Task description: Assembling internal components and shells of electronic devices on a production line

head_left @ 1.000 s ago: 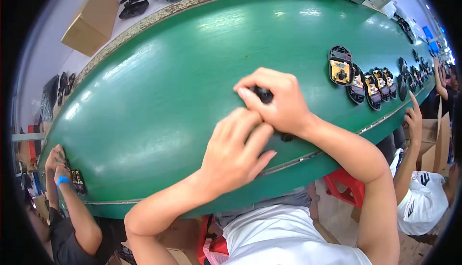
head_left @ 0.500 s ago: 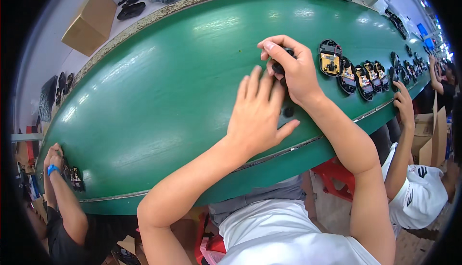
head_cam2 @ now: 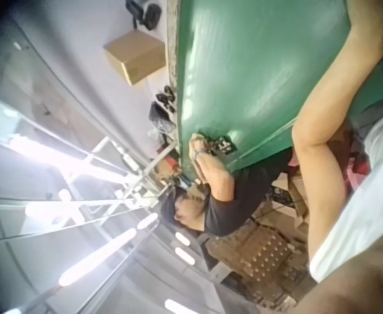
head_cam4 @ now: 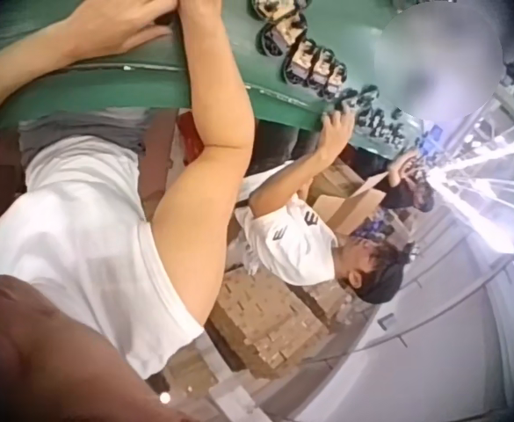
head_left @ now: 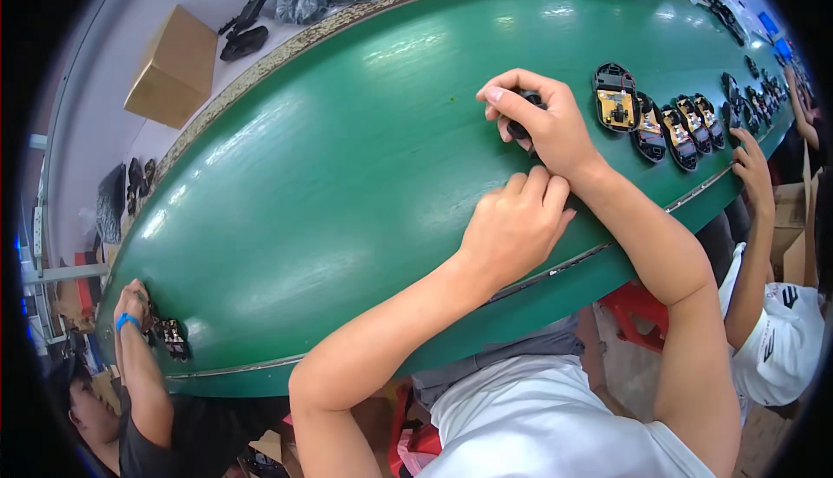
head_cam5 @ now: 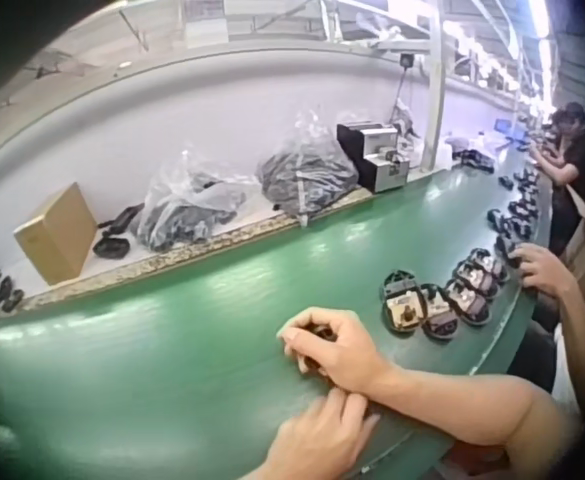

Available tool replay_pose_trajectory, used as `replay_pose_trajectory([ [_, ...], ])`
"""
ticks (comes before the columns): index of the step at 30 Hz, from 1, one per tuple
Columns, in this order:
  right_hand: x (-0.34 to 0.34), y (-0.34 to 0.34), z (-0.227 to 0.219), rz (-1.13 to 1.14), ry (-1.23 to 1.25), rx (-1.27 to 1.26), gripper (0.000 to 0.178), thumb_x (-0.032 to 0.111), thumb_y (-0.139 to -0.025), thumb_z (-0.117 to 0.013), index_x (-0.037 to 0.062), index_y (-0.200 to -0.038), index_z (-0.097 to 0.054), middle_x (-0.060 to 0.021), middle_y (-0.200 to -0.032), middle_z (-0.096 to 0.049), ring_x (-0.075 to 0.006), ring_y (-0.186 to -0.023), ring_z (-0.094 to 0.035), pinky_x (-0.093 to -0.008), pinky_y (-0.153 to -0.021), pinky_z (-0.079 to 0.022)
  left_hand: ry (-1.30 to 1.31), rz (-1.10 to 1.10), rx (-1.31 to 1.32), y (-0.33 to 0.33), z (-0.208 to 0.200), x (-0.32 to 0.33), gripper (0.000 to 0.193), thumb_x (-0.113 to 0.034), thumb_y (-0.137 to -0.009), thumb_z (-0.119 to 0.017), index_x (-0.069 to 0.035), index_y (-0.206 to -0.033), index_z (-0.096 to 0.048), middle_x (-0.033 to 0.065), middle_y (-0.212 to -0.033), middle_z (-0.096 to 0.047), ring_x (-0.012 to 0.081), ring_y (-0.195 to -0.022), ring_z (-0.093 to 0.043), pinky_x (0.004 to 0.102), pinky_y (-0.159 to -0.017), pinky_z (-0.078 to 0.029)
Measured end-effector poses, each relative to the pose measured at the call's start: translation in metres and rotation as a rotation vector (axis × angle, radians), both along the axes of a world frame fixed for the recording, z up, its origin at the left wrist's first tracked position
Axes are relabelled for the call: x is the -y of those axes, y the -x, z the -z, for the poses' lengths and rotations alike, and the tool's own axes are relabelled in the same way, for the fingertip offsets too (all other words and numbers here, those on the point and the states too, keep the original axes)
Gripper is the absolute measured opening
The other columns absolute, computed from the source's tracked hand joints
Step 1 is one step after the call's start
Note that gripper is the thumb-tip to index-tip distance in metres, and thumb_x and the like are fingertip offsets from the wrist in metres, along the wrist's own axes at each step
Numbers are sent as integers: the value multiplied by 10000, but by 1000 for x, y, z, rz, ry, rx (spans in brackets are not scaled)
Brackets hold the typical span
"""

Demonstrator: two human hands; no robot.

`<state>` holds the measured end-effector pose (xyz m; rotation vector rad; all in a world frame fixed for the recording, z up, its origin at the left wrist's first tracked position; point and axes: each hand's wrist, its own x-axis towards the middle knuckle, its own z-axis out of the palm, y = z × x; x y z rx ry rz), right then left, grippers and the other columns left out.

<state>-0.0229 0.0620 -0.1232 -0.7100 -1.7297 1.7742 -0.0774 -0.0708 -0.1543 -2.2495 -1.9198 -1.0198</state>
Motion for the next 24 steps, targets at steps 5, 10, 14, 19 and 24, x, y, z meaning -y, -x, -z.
replay_pose_trajectory([
  [5,12,5,8,-41,-42,-6,214,205,-947,-692,-7,-946,-711,-34,-778,-672,-68,-631,-578,-238,-572,-471,35,26,-18,20,1,15,287,-232,-813,-795,-70,-934,-590,73,-778,-601,243,-673,-642,375,-550,-527],
  [10,15,0,10,-125,-147,80,196,194,-925,-700,-2,-920,-706,-18,-751,-663,-61,-622,-577,-255,-570,-472,58,-103,30,73,1,59,242,-200,-810,-810,-64,-885,-625,72,-715,-618,245,-625,-640,388,-551,-515],
  [14,38,2,8,-238,-386,78,147,137,-882,-699,-7,-909,-706,-71,-775,-700,-141,-676,-647,-309,-634,-519,123,-153,135,88,-16,81,222,-145,-780,-817,-67,-904,-651,46,-673,-557,219,-575,-578,361,-528,-480],
  [19,55,-1,10,-444,-638,16,147,110,-831,-734,19,-938,-690,-136,-882,-712,-302,-782,-700,-375,-701,-562,88,-63,132,95,-13,82,239,-106,-749,-821,-70,-923,-661,33,-673,-540,203,-582,-561,353,-524,-467],
  [24,49,6,12,-448,-660,41,148,113,-836,-725,22,-947,-689,-133,-888,-712,-301,-783,-699,-379,-703,-562,95,-43,137,99,-8,86,262,-67,-734,-815,-60,-952,-671,47,-756,-600,216,-643,-619,339,-555,-505],
])
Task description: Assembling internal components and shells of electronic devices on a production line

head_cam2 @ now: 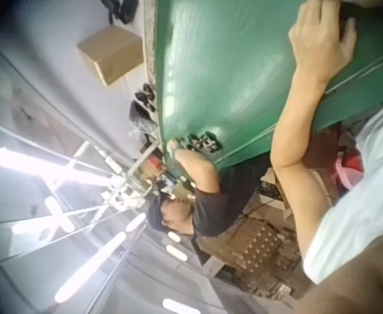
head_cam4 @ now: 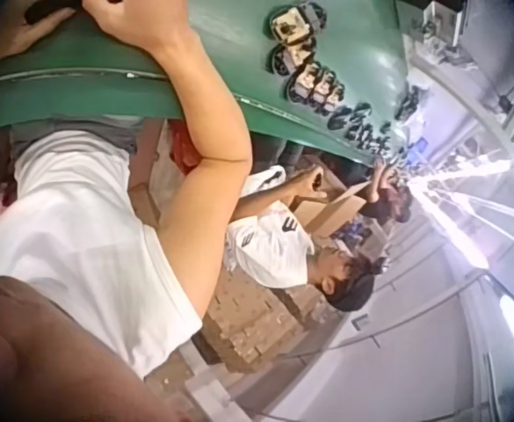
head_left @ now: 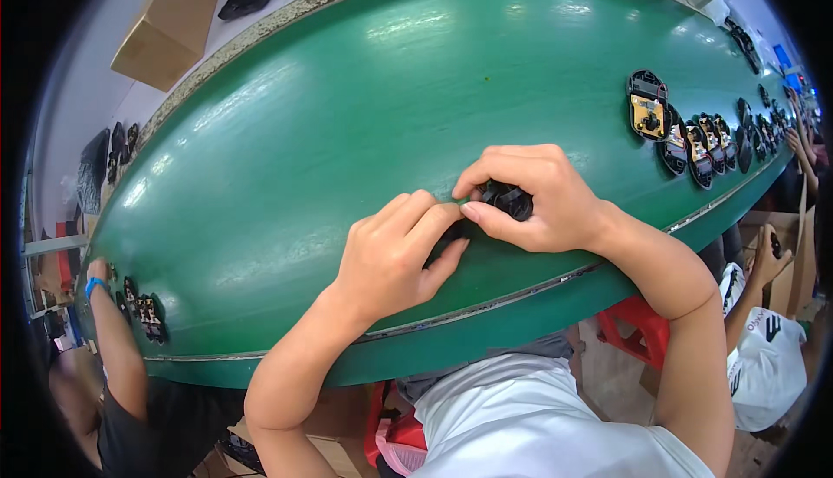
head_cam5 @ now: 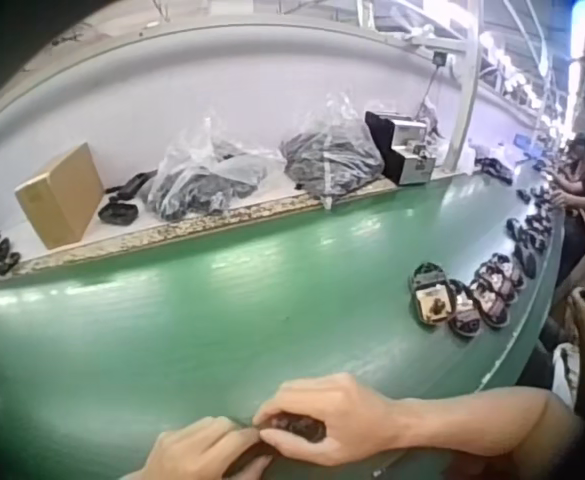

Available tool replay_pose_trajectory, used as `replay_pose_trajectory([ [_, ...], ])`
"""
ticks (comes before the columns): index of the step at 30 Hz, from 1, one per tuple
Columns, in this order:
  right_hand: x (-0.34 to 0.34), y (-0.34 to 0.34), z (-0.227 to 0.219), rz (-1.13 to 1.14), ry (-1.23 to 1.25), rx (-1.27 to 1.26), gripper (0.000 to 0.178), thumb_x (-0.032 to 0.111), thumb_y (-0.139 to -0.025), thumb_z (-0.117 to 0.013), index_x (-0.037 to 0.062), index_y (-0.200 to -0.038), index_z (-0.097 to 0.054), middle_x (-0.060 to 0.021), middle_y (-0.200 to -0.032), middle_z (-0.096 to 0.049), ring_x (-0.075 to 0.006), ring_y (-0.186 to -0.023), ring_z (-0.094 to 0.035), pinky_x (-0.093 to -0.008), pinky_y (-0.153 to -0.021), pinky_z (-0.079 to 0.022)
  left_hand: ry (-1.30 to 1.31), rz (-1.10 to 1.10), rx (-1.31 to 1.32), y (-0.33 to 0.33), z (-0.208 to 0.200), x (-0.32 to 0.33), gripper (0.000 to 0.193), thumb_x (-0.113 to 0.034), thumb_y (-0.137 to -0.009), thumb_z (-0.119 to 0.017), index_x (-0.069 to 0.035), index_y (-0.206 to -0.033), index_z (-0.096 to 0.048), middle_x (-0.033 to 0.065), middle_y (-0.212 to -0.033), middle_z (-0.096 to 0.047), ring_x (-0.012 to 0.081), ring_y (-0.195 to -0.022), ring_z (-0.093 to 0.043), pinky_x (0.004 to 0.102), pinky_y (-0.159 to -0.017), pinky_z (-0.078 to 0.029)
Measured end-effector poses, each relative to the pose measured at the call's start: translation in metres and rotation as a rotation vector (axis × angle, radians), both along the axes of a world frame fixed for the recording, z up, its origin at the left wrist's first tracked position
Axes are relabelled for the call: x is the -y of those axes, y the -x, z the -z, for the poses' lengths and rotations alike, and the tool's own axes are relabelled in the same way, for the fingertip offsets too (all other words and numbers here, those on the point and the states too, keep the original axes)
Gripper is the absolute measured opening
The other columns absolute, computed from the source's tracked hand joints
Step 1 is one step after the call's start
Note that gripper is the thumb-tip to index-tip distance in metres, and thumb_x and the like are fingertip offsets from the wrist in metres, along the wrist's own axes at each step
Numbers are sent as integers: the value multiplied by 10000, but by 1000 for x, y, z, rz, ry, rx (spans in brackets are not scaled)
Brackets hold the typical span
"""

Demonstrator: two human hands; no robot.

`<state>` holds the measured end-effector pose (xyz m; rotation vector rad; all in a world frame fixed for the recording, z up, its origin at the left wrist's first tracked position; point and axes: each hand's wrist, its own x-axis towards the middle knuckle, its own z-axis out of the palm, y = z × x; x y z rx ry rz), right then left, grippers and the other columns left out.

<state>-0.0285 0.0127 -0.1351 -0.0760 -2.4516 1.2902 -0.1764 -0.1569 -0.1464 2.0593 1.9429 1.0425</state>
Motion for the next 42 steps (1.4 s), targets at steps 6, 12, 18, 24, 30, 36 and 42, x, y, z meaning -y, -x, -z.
replay_pose_trajectory([
  [6,2,-2,0,-27,-36,21,180,131,-835,-729,22,-971,-687,-135,-913,-717,-306,-812,-704,-388,-720,-569,-51,25,45,0,1,-1,294,-30,-726,-807,-39,-988,-675,88,-912,-666,233,-735,-673,331,-608,-549],
  [12,4,-2,1,-23,-32,26,215,138,-830,-737,26,-1002,-674,-141,-926,-720,-315,-839,-712,-394,-745,-581,-27,13,96,0,1,-1,325,-4,-713,-796,-31,-1014,-677,108,-945,-670,262,-743,-673,350,-621,-556],
  [18,3,-1,0,-27,-35,42,242,146,-821,-744,33,-1019,-664,-139,-921,-719,-306,-835,-715,-393,-737,-582,-61,11,30,1,0,-1,337,5,-708,-794,-35,-1022,-679,104,-964,-672,267,-768,-676,356,-630,-553],
  [24,3,0,4,-24,-54,29,285,153,-803,-752,41,-1048,-658,-131,-916,-718,-302,-825,-716,-390,-718,-580,-59,7,35,1,2,-1,336,2,-707,-796,-40,-1020,-681,104,-976,-669,272,-783,-676,360,-642,-549],
  [30,4,0,6,-11,-69,26,314,155,-798,-758,46,-1073,-653,-122,-910,-714,-299,-820,-715,-394,-713,-578,-53,5,24,2,1,-1,327,0,-708,-795,-40,-1014,-684,108,-987,-665,284,-818,-665,374,-680,-544],
  [36,4,1,5,-13,-89,25,334,144,-787,-765,51,-1087,-650,-116,-931,-708,-297,-841,-710,-397,-721,-575,-63,-1,19,4,3,-1,350,-25,-702,-791,-54,-1030,-674,79,-982,-640,266,-835,-634,378,-694,-527],
  [42,4,1,3,-16,-121,45,349,133,-776,-767,55,-1094,-647,-109,-951,-701,-295,-861,-705,-399,-727,-572,-43,5,10,5,4,0,357,-7,-702,-802,-36,-1032,-669,111,-1008,-663,299,-848,-649,388,-717,-533],
])
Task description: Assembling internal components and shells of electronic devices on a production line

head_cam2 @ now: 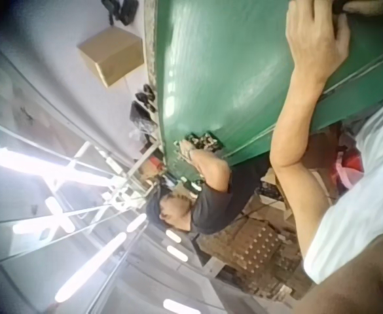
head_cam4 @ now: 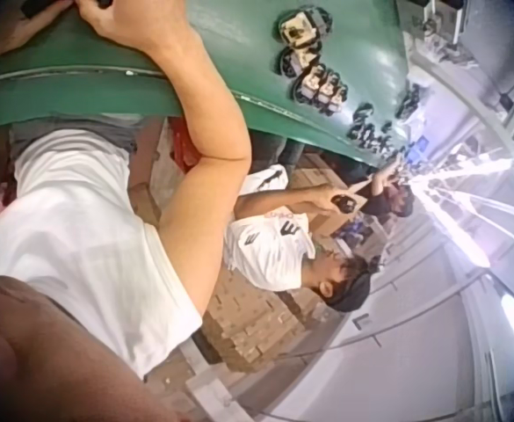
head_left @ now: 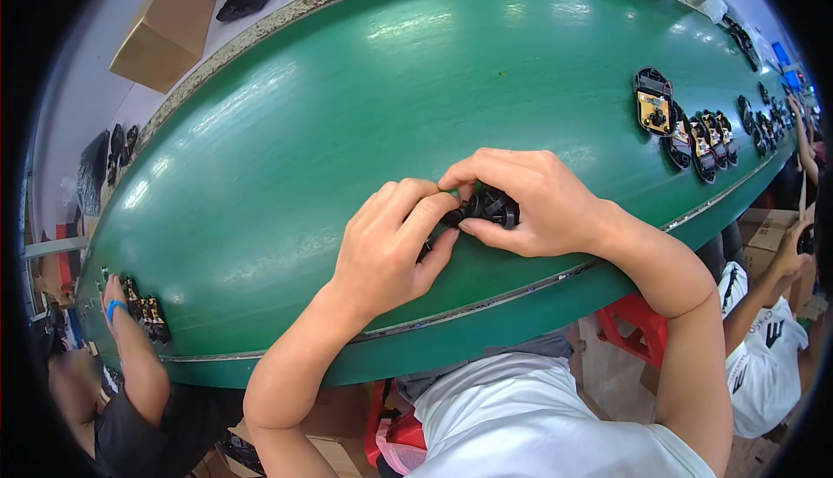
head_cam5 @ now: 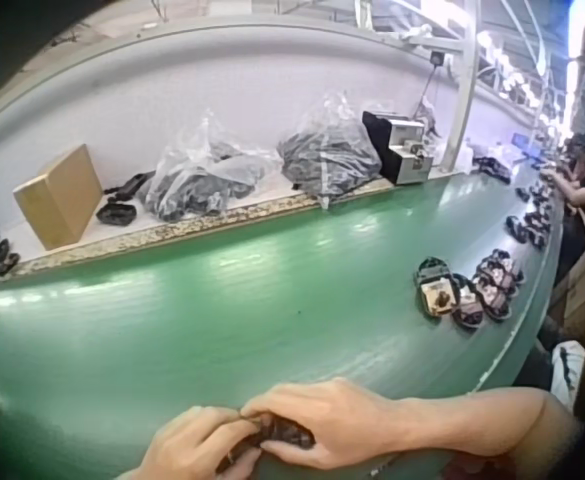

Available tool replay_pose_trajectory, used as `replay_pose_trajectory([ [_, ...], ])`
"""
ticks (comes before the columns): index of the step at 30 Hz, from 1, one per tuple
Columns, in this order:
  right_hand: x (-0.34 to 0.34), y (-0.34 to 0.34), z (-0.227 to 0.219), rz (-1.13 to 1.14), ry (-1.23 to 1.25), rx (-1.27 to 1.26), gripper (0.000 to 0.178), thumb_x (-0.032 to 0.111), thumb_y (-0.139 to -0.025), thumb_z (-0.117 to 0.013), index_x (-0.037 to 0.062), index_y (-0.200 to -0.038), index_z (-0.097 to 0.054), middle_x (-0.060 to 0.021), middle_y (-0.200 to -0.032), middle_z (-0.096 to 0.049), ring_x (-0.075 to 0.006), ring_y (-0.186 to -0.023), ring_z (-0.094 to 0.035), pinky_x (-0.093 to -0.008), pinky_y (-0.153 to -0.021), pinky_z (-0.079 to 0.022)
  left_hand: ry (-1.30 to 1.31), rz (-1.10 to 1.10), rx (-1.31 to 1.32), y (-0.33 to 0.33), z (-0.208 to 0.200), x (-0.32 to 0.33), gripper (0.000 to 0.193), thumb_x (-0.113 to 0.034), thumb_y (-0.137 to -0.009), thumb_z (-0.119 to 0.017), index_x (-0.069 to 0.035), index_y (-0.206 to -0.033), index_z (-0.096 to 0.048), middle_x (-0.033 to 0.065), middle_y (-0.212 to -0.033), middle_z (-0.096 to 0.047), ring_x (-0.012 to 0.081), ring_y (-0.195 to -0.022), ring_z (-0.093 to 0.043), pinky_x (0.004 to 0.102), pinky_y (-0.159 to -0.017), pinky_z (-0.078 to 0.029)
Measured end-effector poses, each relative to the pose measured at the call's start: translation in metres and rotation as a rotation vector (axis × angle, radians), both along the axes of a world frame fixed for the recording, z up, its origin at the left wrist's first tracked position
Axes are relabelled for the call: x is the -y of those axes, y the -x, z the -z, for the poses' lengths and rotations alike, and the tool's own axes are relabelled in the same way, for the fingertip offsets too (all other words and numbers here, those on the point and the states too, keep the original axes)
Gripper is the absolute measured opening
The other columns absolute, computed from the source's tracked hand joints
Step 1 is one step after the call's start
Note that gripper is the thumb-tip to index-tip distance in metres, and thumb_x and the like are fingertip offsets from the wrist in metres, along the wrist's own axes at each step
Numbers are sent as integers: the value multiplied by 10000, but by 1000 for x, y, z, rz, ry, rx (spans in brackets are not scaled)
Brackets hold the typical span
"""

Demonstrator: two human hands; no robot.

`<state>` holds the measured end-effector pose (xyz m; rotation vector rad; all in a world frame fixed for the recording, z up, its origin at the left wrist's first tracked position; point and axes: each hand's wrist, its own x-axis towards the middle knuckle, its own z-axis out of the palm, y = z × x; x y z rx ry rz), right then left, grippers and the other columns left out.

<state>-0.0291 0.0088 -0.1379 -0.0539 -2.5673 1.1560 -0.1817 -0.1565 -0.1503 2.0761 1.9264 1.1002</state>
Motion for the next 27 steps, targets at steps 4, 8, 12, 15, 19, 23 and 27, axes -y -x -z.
replay_pose_trajectory([
  [4,0,0,1,-1,-20,8,344,124,-775,-764,57,-1092,-647,-104,-967,-700,-295,-871,-702,-398,-727,-571,-8,-4,-4,0,0,0,356,-6,-700,-802,-35,-1028,-668,113,-1005,-665,297,-843,-647,384,-711,-530],
  [8,0,1,1,-7,-12,12,340,119,-775,-763,59,-1090,-650,-102,-974,-699,-295,-874,-701,-400,-731,-571,-22,0,-3,1,-1,0,354,-2,-701,-799,-31,-1029,-668,114,-996,-666,299,-838,-645,383,-708,-527],
  [12,1,1,0,-6,-23,15,385,96,-757,-783,59,-1121,-661,-98,-965,-690,-291,-866,-695,-391,-740,-570,-32,-2,-1,2,1,0,341,0,-701,-796,-28,-1014,-664,116,-990,-667,300,-837,-645,384,-705,-526],
  [15,1,0,-1,-10,-24,34,430,73,-742,-800,54,-1151,-670,-99,-956,-681,-286,-860,-689,-379,-751,-570,-38,-11,8,1,1,0,313,13,-693,-790,-29,-969,-647,115,-967,-659,296,-822,-638,384,-698,-522],
  [19,1,1,0,-7,-20,18,421,69,-741,-798,44,-1142,-673,-107,-980,-678,-286,-876,-686,-381,-756,-570,-30,-21,29,2,2,1,287,42,-677,-777,-29,-897,-606,109,-930,-640,287,-793,-619,373,-673,-506],
  [23,1,1,2,-5,-40,-12,419,64,-739,-797,38,-1139,-675,-111,-986,-677,-288,-882,-686,-381,-758,-569,-33,-27,21,4,4,0,280,56,-671,-768,-27,-873,-593,104,-915,-635,280,-776,-606,363,-653,-491],
  [27,1,1,2,-6,-31,12,379,83,-756,-784,46,-1115,-667,-104,-1001,-683,-299,-890,-694,-392,-753,-573,-31,-32,31,3,4,1,277,60,-672,-763,-26,-875,-594,102,-912,-635,277,-771,-602,361,-651,-489],
])
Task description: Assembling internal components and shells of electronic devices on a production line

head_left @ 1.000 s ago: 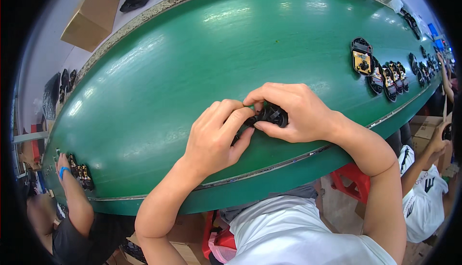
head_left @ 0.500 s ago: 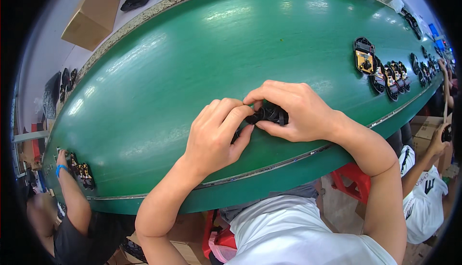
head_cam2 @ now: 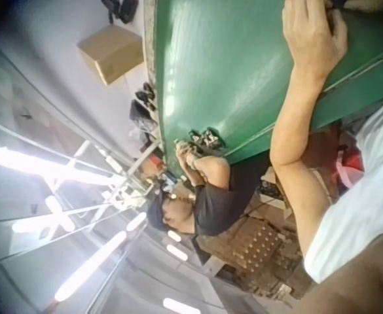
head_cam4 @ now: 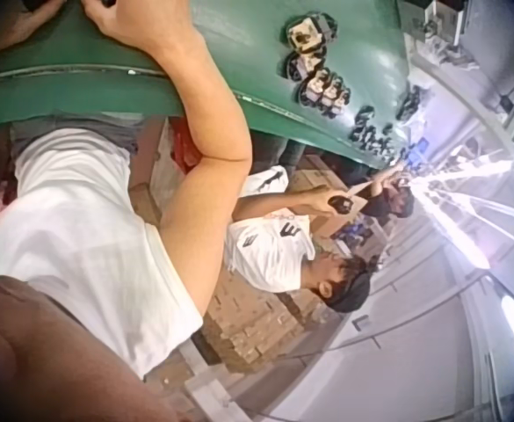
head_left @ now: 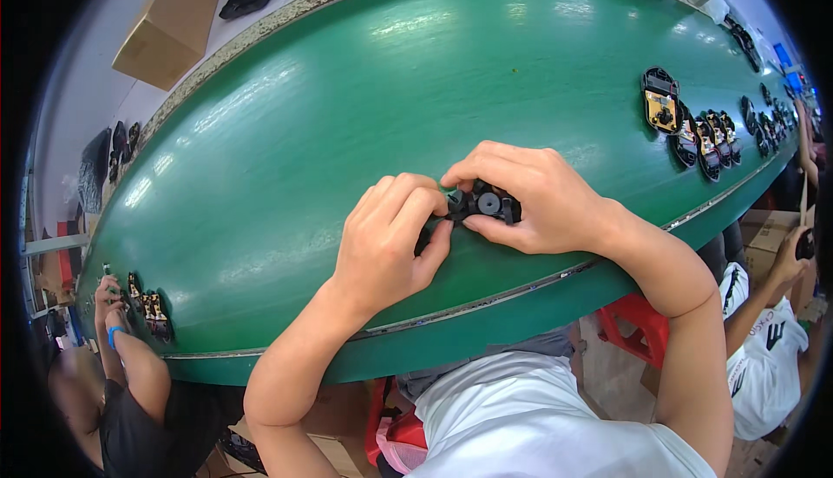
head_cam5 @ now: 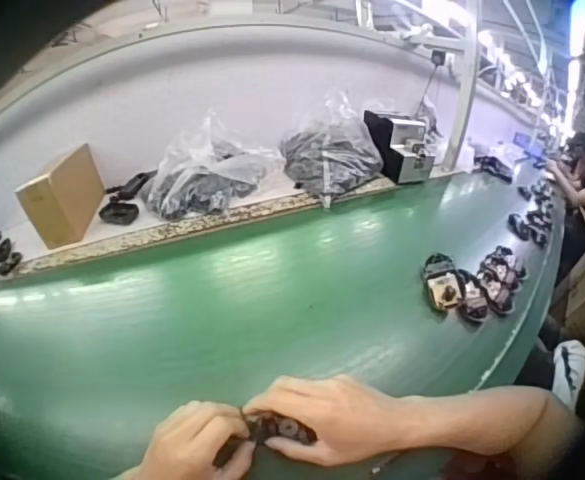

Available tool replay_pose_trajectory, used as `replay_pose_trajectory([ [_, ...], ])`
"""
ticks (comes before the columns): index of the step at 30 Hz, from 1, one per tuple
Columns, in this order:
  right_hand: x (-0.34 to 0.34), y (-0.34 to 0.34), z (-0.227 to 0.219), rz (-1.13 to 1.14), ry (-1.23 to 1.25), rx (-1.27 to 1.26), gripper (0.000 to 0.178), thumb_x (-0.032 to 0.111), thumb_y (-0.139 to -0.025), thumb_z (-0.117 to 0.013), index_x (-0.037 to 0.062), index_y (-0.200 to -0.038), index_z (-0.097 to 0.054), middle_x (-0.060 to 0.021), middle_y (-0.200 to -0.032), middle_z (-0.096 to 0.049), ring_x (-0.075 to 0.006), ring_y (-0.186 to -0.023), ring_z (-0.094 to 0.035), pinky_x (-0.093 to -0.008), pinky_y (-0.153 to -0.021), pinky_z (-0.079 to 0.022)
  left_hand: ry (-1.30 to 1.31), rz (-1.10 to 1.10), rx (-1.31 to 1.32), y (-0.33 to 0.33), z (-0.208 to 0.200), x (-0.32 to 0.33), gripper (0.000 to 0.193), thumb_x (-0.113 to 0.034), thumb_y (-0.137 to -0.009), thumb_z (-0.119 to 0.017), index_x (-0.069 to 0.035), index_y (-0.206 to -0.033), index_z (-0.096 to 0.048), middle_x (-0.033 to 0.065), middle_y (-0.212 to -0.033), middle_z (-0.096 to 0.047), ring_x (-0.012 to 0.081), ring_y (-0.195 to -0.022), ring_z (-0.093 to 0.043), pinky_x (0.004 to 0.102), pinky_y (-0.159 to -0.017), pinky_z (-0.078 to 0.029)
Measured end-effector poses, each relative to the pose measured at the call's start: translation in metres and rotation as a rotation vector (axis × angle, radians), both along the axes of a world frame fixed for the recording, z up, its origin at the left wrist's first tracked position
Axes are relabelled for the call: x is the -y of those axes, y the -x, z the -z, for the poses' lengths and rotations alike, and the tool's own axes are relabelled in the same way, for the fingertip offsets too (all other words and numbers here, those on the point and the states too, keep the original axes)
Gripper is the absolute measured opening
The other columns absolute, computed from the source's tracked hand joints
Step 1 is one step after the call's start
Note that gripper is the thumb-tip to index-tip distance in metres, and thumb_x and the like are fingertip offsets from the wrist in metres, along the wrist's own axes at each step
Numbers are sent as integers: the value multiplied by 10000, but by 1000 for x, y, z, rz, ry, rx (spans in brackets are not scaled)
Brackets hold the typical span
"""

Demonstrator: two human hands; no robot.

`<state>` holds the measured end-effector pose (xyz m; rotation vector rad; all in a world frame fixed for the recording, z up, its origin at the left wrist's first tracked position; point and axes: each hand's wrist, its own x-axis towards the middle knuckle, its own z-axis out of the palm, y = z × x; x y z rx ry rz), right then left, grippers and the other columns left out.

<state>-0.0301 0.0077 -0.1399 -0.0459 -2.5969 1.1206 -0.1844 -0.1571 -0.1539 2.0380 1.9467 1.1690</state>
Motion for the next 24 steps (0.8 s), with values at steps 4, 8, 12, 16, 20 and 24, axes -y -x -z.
replay_pose_trajectory([
  [4,-1,-1,2,-7,-30,-14,331,111,-782,-764,54,-1090,-659,-103,-1005,-683,-314,-888,-694,-403,-740,-575,-10,-7,2,0,0,0,274,60,-678,-757,-26,-882,-595,105,-911,-636,276,-771,-605,361,-658,-495],
  [8,0,-2,1,-5,-11,-6,389,63,-745,-799,32,-1116,-684,-118,-1025,-697,-295,-902,-696,-377,-764,-575,-11,-14,7,0,0,0,284,57,-693,-755,-21,-922,-607,110,-910,-642,284,-777,-617,363,-668,-506],
  [12,1,0,1,1,-8,-14,380,61,-749,-799,25,-1110,-684,-120,-1026,-698,-295,-900,-696,-377,-766,-576,-24,-18,22,0,2,0,302,56,-702,-756,-18,-960,-619,114,-908,-650,291,-783,-626,367,-675,-513],
  [16,1,-1,0,9,19,-48,354,105,-780,-773,51,-1110,-658,-109,-1000,-691,-309,-885,-698,-403,-750,-576,-35,-14,6,-1,-1,-1,318,51,-714,-763,-18,-996,-633,112,-907,-657,280,-783,-632,359,-674,-521],
  [20,2,0,2,24,36,-53,355,101,-777,-782,53,-1103,-651,-111,-976,-694,-308,-878,-701,-402,-746,-572,-40,-19,28,0,1,-2,319,45,-723,-768,-18,-1009,-641,107,-901,-659,262,-779,-631,348,-667,-522],
  [24,3,0,2,32,47,-42,309,104,-781,-779,53,-1041,-621,-112,-948,-693,-315,-860,-702,-405,-728,-565,-28,-23,21,0,2,0,317,45,-723,-768,-17,-1007,-642,106,-898,-658,259,-776,-629,346,-666,-522],
])
